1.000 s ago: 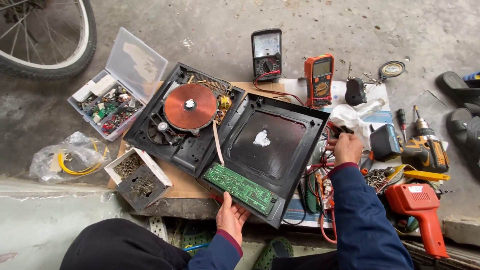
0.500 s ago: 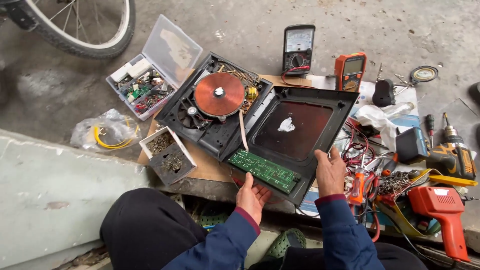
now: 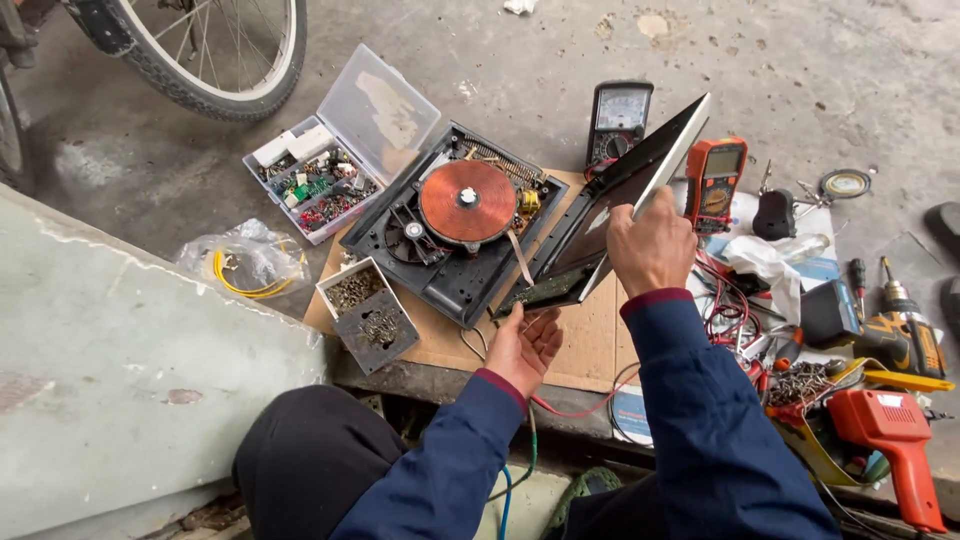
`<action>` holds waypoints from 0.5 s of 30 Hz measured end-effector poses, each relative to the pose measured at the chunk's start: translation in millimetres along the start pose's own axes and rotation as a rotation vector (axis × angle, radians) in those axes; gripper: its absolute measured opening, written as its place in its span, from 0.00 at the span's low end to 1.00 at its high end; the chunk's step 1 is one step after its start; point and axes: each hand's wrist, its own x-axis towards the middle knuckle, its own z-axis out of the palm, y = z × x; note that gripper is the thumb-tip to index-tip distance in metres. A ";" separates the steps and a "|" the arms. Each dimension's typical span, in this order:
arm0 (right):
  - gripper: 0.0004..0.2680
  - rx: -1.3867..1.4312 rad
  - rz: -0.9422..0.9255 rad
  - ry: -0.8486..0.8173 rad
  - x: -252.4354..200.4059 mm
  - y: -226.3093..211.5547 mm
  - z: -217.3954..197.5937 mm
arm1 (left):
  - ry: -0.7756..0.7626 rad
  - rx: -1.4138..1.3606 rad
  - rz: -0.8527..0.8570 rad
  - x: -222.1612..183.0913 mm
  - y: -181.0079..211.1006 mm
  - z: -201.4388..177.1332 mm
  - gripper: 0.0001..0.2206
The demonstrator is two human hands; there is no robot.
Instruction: Assembling and testing an induction cooker, including screwing in the circuit board and connecting internal components.
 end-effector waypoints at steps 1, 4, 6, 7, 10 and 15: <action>0.14 -0.040 -0.028 0.005 6.9 -2.6 7.1 | -0.006 0.052 0.001 -1.6 6.4 3.6 0.19; 0.14 -0.053 -0.058 0.010 14.4 -19.7 13.0 | 0.175 0.564 0.207 -19.7 15.2 -8.3 0.32; 0.15 -0.079 -0.070 -0.020 15.3 -36.8 10.8 | 0.316 0.794 0.419 -66.3 24.1 17.8 0.28; 0.17 -0.106 -0.076 -0.055 14.3 -43.1 9.3 | 0.464 1.025 0.629 -90.7 26.8 29.7 0.24; 0.20 -0.187 -0.072 -0.096 21.8 -49.9 15.0 | 0.222 1.020 1.293 -122.4 45.2 65.3 0.08; 0.19 -0.102 -0.032 -0.092 9.9 -40.4 0.0 | 0.091 1.176 1.350 -147.2 58.9 71.5 0.09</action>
